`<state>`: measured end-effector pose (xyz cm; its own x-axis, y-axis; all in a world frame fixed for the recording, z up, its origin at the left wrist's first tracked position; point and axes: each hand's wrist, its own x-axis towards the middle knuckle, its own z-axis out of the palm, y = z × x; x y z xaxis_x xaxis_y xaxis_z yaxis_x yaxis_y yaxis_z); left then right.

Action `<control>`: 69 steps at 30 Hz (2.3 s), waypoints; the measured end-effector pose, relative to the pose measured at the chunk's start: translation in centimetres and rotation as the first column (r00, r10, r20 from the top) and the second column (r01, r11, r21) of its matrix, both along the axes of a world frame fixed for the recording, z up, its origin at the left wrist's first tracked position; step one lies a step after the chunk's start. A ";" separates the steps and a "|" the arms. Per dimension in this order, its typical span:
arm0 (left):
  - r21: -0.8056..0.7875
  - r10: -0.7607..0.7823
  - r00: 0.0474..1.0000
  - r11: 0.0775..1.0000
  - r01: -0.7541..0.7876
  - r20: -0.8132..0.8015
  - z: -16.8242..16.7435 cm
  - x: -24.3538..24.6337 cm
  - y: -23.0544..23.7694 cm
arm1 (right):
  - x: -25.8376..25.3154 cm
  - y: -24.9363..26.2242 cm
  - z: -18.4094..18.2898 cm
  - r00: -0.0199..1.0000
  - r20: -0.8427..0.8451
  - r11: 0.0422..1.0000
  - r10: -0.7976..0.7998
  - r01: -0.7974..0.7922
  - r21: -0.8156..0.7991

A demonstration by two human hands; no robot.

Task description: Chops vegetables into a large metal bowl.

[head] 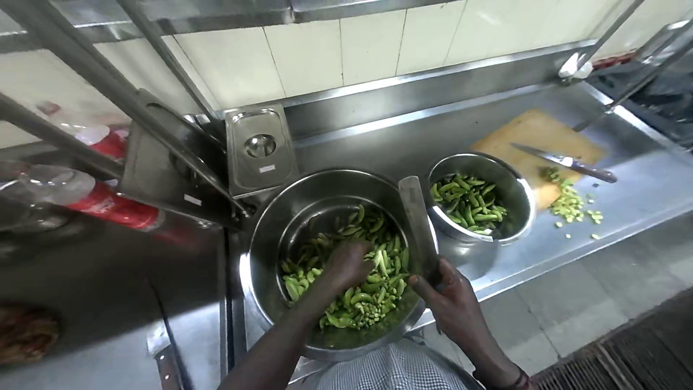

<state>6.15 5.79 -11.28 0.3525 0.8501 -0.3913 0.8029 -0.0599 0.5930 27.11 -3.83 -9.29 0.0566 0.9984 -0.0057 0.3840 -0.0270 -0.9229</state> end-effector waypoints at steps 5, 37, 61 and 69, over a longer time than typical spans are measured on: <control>-0.013 -0.149 0.939 0.988 0.152 -0.310 -2.2 4.1 1.1 | -0.1 0.1 -0.1 1.000 -0.004 1.000 0.019 -0.019 0.016; 0.244 0.029 0.739 0.935 -0.259 0.673 1.5 -1.1 -8.9 | -2.6 1.0 0.1 0.931 0.167 0.943 0.324 -0.331 0.016; -0.638 0.638 -0.039 0.764 -0.096 0.769 1.9 -1.0 -9.2 | -2.8 0.4 -0.1 0.908 0.184 0.917 0.377 -0.393 0.063; -0.544 0.562 -0.080 0.742 -0.391 0.823 3.2 -4.6 -7.3 | -2.1 0.5 -0.3 0.941 0.168 0.941 0.294 -0.316 0.120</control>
<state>1.58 -1.47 -8.08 -0.0013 0.9720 -0.2351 -0.5844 0.1900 0.7889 25.05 -3.33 -9.61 -0.2614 0.9573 0.1236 0.4832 0.2406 -0.8418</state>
